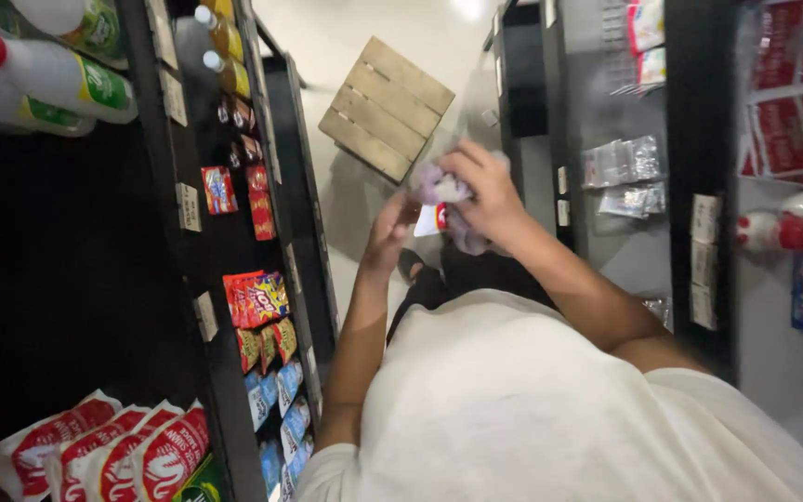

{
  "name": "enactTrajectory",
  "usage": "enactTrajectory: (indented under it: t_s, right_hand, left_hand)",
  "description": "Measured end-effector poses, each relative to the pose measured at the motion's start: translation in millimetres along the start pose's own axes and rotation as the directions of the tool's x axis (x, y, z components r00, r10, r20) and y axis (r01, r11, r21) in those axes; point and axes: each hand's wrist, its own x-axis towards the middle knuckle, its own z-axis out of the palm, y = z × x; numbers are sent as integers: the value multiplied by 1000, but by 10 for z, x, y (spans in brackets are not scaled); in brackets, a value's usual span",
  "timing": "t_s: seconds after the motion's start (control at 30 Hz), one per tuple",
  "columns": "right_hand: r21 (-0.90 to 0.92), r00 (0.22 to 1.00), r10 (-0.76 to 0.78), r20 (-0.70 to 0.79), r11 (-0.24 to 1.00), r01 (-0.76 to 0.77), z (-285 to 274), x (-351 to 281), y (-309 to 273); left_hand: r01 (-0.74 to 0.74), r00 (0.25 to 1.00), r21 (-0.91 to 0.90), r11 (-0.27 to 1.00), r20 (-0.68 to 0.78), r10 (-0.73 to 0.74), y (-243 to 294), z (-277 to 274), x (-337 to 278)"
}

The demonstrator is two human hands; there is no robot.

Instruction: Wiping down condiment pouches and bottles with a cloth and arranging them on retail shelves.

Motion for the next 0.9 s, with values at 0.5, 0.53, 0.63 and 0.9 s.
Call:
enactTrajectory:
  t_s: [0.5,0.53,0.63,0.9]
  right_hand:
    - [233,726,114,-678,970,66,-1209,147,-72]
    - [232,725,111,-680,970,69,-1218,100,-129]
    - [413,859,133,-494,905,98,-1136,110,-319]
    - [-266,972,65,-225,956,-125,-604,-290,-446]
  left_hand:
    - [98,983,-388,916,-105,-150,595,1573,772]
    - [97,984,-386,917,-103,-147,548,1615,787]
    - [73,957,-292,954,-248,-149,432,1717,820]
    - [199,950,-112,974,-221,-219,197,1976,750]
